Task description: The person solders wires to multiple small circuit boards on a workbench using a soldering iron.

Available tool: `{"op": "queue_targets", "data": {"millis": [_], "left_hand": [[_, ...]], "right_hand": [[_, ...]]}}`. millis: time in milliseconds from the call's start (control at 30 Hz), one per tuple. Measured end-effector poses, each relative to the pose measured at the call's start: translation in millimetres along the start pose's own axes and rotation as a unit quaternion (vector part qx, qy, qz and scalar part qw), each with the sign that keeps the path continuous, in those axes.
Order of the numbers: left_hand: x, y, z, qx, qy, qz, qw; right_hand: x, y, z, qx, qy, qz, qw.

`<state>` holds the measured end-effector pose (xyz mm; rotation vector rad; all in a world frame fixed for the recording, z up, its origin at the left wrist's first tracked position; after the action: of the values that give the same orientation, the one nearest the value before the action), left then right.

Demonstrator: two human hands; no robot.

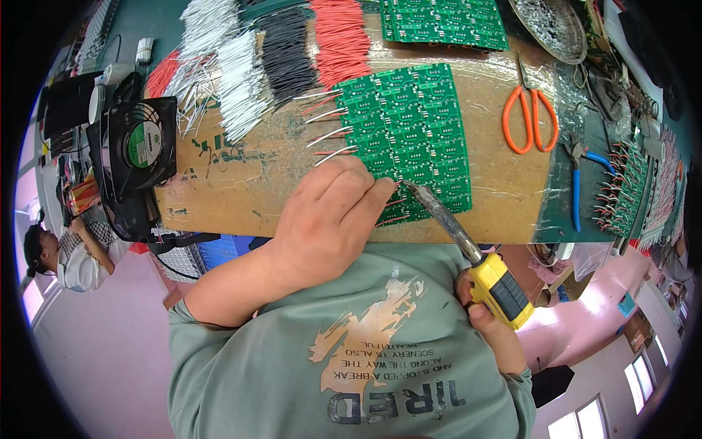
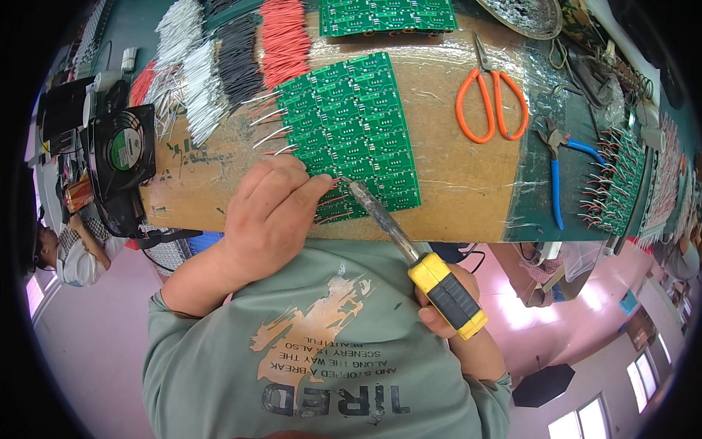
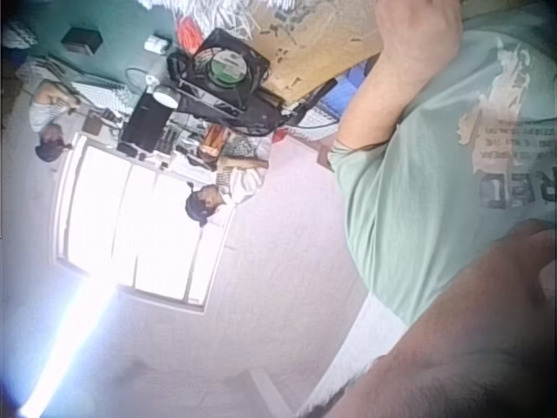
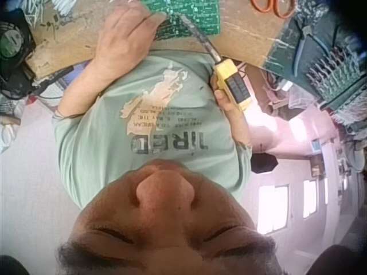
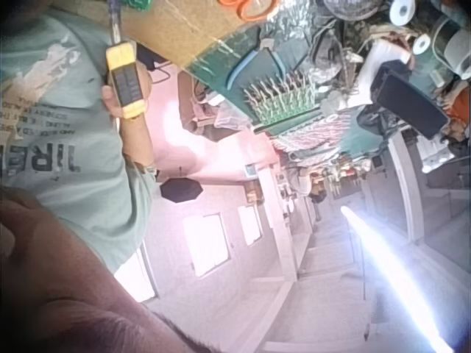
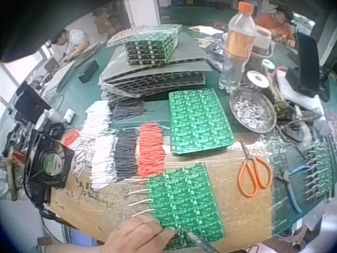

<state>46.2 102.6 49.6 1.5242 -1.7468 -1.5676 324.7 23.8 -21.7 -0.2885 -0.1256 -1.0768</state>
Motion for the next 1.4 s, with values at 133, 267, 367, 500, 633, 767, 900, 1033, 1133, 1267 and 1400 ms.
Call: {"op": "queue_targets", "data": {"millis": [133, 267, 367, 500, 633, 767, 900, 1033, 1133, 1267, 1400], "left_hand": [[-1.4, -0.7, -2.5, -0.007, -0.002, -0.002, 1.000], [-1.3, -0.9, -3.4, -0.011, -0.001, -0.001, 1.000], [-1.2, -0.6, -2.5, -0.005, 0.002, 0.004, 1.000], [-1.5, -0.9, -3.8, -0.012, 0.001, 0.006, 1.000], [-3.5, 0.2, -2.8, -0.006, 0.001, 0.008, 1.000], [-3.5, 0.9, -3.2, -0.003, 0.004, 0.011, 1.000], [-3.2, 0.5, -3.3, -0.006, 0.004, 0.012, 1.000], [-3.8, 1.0, -3.4, -0.004, 0.008, 0.013, 1.000], [-4.2, 0.9, -3.5, 0.003, 0.017, 0.010, 1.000], [-8.5, 6.1, -0.4, 0.047, 0.042, -0.002, 0.998], [-12.6, 7.4, 9.2, 0.013, 0.025, -0.021, 0.999]], "right_hand": [[-2.2, -0.6, 2.7, 0.020, -0.005, 0.020, 1.000], [-1.0, 0.7, -0.9, -0.054, -0.011, 0.002, 0.998], [-0.6, -2.8, 6.1, -0.130, -0.001, -0.058, 0.990], [-2.7, -3.4, 8.1, -0.155, 0.002, -0.064, 0.986], [-2.8, -4.0, 9.3, -0.164, 0.008, -0.061, 0.985], [-5.5, -3.3, 8.9, -0.147, -0.001, -0.056, 0.988], [-10.4, -4.9, 11.3, -0.147, -0.002, -0.056, 0.988], [-13.7, -4.3, 13.4, -0.125, 0.003, -0.038, 0.991], [-17.0, -4.7, 16.9, -0.119, 0.015, -0.042, 0.992], [-17.6, -3.6, 17.2, -0.098, 0.025, -0.038, 0.994], [-19.0, -4.2, 16.4, -0.090, 0.026, -0.026, 0.995]]}}
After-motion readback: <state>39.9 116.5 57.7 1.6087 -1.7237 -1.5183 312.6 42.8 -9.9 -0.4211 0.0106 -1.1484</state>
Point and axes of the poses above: each hand's wrist, its own x-axis away from the middle knuckle, its own y-axis out of the back of the hand, z = x × y, the point moved 6 cm from there along -x, towards the middle knuckle, and after that the axes turned 9 degrees about -x, right-handed, at the moved point
